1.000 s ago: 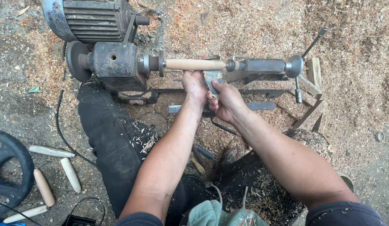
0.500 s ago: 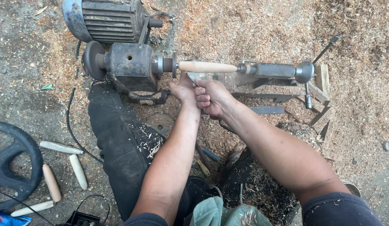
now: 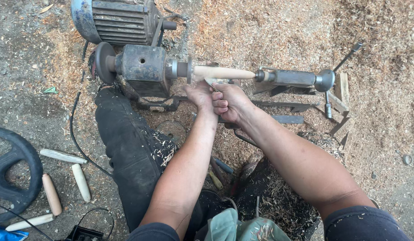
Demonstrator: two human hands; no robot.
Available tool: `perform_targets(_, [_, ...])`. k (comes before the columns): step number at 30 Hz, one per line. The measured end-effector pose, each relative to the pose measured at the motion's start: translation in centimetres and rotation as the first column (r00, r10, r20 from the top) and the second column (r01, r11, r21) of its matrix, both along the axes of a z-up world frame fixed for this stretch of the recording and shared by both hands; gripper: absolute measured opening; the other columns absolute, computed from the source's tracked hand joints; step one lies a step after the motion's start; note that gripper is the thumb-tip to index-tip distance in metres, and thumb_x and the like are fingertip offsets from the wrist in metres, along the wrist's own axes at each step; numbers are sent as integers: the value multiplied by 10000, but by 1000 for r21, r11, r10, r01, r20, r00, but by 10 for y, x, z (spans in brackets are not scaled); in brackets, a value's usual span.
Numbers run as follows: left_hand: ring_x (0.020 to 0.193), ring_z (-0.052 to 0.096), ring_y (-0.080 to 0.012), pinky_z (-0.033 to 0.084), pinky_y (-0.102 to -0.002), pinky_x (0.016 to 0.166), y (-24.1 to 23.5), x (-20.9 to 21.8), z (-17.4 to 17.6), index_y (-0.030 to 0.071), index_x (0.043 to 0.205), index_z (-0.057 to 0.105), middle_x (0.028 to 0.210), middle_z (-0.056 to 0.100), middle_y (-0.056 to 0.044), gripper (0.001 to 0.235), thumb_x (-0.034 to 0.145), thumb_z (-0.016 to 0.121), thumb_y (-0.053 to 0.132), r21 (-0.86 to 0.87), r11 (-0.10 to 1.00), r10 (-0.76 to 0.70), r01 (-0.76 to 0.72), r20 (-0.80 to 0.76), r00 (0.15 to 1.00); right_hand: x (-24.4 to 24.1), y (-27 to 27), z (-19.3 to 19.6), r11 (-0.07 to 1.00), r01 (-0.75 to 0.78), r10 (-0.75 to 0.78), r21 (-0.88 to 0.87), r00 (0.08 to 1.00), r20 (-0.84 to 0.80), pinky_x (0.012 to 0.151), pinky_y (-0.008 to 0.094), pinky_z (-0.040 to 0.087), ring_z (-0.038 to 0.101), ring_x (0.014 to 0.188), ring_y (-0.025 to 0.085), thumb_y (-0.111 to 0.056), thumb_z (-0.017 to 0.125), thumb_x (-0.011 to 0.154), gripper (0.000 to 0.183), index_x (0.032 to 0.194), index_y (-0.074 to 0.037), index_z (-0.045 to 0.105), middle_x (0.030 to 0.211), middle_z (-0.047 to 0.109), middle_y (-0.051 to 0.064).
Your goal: The person operates a wood lathe to shape a cylindrical wooden blank into a tapered spindle. They use a chisel to shave the rotating wood, creating shavings and refining the profile.
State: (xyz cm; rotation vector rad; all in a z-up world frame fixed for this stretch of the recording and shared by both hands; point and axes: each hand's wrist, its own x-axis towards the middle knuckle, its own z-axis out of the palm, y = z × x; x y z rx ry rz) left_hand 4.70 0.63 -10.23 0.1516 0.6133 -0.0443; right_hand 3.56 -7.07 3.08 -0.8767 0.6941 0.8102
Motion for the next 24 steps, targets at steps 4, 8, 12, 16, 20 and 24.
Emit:
perform_targets(4, [1199, 551, -362, 408, -471, 1087, -25, 6, 2, -29, 1416, 518, 1295, 603, -241, 1097, 939, -46, 782, 14, 998, -55, 54, 73, 996, -1, -21, 1, 999, 34, -32, -32, 999, 39, 271, 184, 253, 349, 340, 16, -239, 430, 1088, 189, 978, -93, 478, 565, 436, -78])
perform_targets(8, [1203, 553, -368, 405, -471, 1104, -52, 11, -5, -30, 1236, 566, 1268, 604, -247, 1085, 903, -50, 797, -119, 992, -21, 48, 213, 977, -3, -44, 0, 996, 78, -77, -32, 997, 23, 281, 186, 253, 346, 346, 21, -243, 443, 1092, 193, 982, -89, 483, 573, 431, -77])
perform_targets(12, [1135, 550, -354, 413, -477, 1050, -74, 14, 3, -49, 1056, 572, 1130, 604, -219, 1030, 958, 20, 815, -317, 947, 95, 49, 425, 900, -7, -65, 1, 995, 99, -98, -30, 994, 39, 282, 191, 255, 342, 343, 27, -257, 443, 1087, 199, 968, -100, 476, 570, 427, -74])
perform_targets(16, [1038, 552, -349, 433, -512, 999, -83, 9, 27, 5, 957, 526, 1005, 593, -178, 825, 973, 142, 734, -238, 969, -22, 65, 179, 984, -13, -74, 5, 991, 127, -124, -39, 991, 58, 286, 200, 265, 352, 347, 38, -240, 443, 1076, 167, 964, -117, 462, 574, 427, -66])
perform_targets(20, [943, 540, -330, 448, -516, 963, -87, 13, 45, 25, 938, 511, 876, 538, -133, 715, 1015, 252, 687, -269, 963, 57, -22, 124, 991, -13, -74, 11, 986, 137, -130, -93, 988, 77, 302, 197, 273, 361, 369, 33, -223, 445, 1083, 140, 1006, -111, 477, 597, 435, -64])
perform_targets(24, [911, 550, -334, 459, -501, 954, -85, 15, 44, 23, 931, 494, 855, 543, -135, 697, 1037, 250, 667, -298, 954, 82, -24, 184, 980, -12, -70, 11, 985, 147, -141, -89, 987, 75, 305, 206, 278, 366, 371, 41, -210, 438, 1081, 117, 1017, -119, 474, 595, 438, -57])
